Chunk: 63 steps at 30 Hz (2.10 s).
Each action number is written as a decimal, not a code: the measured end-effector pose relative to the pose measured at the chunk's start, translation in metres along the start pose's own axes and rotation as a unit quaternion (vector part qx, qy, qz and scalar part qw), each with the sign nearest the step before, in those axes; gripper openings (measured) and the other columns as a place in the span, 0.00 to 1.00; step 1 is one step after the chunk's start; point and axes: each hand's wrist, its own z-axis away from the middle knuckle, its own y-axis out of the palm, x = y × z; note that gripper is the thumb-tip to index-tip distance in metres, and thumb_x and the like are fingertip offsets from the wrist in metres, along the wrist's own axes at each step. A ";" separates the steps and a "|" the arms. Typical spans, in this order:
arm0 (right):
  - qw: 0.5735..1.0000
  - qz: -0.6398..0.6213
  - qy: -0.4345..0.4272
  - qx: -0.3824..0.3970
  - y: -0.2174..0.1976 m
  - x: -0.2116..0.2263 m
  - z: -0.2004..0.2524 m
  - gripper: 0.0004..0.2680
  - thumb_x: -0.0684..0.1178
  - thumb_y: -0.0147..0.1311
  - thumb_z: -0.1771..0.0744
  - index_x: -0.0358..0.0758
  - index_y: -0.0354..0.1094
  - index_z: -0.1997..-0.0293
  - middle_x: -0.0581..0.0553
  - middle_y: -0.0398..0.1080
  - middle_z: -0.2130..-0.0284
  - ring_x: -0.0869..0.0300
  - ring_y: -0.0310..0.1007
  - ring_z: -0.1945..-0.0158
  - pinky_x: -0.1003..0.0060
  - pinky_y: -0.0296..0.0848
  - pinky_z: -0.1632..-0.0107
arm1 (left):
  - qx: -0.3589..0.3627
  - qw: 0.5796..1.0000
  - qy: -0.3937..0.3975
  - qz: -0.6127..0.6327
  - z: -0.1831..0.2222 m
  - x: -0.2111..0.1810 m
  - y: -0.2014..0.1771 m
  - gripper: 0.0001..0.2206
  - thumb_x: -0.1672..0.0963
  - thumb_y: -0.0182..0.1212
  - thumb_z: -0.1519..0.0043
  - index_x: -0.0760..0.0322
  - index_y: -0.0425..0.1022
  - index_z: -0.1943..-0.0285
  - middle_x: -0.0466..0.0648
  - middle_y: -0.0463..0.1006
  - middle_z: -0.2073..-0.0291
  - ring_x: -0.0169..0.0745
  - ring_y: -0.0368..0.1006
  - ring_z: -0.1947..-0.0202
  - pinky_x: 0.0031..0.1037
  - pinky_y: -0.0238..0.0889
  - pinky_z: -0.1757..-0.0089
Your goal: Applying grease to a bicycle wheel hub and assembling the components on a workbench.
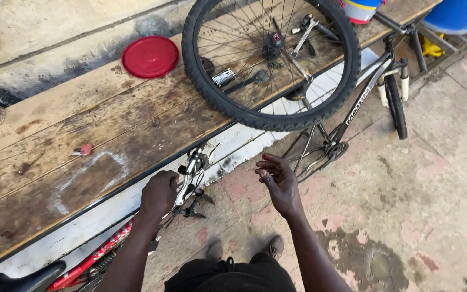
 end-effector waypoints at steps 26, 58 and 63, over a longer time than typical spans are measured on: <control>0.991 0.011 0.100 -0.087 -0.029 -0.009 0.061 0.15 0.46 0.54 0.31 0.31 0.66 0.37 0.33 0.79 0.60 0.54 0.79 0.59 0.64 0.79 0.58 | 0.225 0.965 -0.043 0.124 -0.030 0.065 0.221 0.26 0.47 0.56 0.30 0.71 0.61 0.33 0.71 0.68 0.40 0.77 0.66 0.37 0.62 0.68 0.47; 0.967 -0.072 0.219 -0.108 -0.007 -0.002 0.067 0.20 0.54 0.55 0.33 0.35 0.67 0.36 0.39 0.79 0.62 0.52 0.80 0.63 0.58 0.77 0.62 | 0.385 0.890 0.123 0.212 -0.007 -0.051 0.164 0.27 0.39 0.53 0.37 0.52 0.79 0.39 0.41 0.82 0.52 0.36 0.80 0.50 0.32 0.72 0.50; 0.966 -0.070 0.201 -0.146 -0.016 0.002 0.063 0.17 0.50 0.56 0.34 0.32 0.69 0.40 0.36 0.81 0.65 0.52 0.79 0.66 0.60 0.76 0.64 | 0.015 0.967 0.139 0.212 -0.049 -0.154 0.030 0.20 0.48 0.49 0.36 0.58 0.74 0.40 0.53 0.83 0.46 0.47 0.81 0.46 0.36 0.79 0.50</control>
